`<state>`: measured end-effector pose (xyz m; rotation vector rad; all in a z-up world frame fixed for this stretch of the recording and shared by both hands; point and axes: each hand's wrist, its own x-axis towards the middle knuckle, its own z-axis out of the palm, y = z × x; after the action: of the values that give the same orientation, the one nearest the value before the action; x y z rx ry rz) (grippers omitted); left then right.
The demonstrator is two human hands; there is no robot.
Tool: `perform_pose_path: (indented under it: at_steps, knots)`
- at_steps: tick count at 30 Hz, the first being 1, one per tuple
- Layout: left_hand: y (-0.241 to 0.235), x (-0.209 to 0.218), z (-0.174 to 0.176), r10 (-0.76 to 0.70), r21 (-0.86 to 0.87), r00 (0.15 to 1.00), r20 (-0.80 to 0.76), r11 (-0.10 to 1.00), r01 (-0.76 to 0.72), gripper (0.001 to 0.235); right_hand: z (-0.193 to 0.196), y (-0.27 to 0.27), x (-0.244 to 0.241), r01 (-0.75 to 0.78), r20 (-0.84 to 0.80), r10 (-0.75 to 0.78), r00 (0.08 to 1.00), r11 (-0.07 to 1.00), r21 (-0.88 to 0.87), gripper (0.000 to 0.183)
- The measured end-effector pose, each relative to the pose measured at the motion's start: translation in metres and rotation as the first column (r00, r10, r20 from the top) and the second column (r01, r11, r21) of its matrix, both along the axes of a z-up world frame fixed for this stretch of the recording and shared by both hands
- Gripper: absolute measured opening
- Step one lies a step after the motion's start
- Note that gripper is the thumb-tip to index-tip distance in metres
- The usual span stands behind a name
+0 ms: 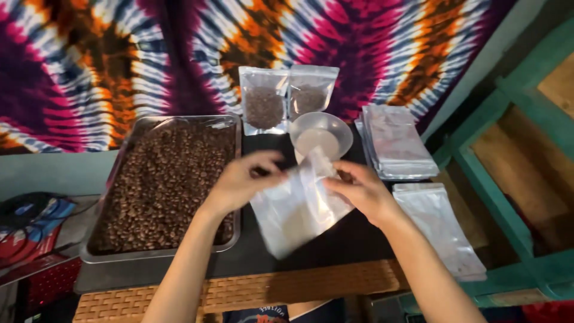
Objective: Organizing and stacking plastic coffee bean bags on a work surface
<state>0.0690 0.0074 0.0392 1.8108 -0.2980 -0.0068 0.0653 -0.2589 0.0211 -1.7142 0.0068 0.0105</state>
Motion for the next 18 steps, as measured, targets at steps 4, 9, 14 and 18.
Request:
perform_pose_path:
  at_steps: [4,9,14,18]
  knots:
    - [-0.026,0.001,-0.012,-0.087,-0.045,0.985,-0.152,0.996,0.081,0.072,0.022,-0.018,-0.013,0.014,0.056,-0.002,0.998,0.975,-0.224,0.058]
    - [-0.084,-0.012,-0.036,-0.322,-0.123,0.937,-0.136,0.944,0.307,0.03,0.015,-0.05,-0.011,0.098,0.13,-0.099,0.986,0.995,0.016,0.051]
    - [-0.175,-0.018,-0.097,-0.217,-0.317,0.975,-0.055,0.929,0.189,0.033,0.005,-0.098,-0.02,0.376,0.087,-0.388,0.918,0.918,0.122,0.059]
    - [-0.234,-0.028,-0.114,-0.253,-0.21,0.934,-0.252,0.956,0.203,0.053,-0.028,-0.165,-0.025,0.463,0.142,-0.448,0.883,0.881,-0.096,0.061]
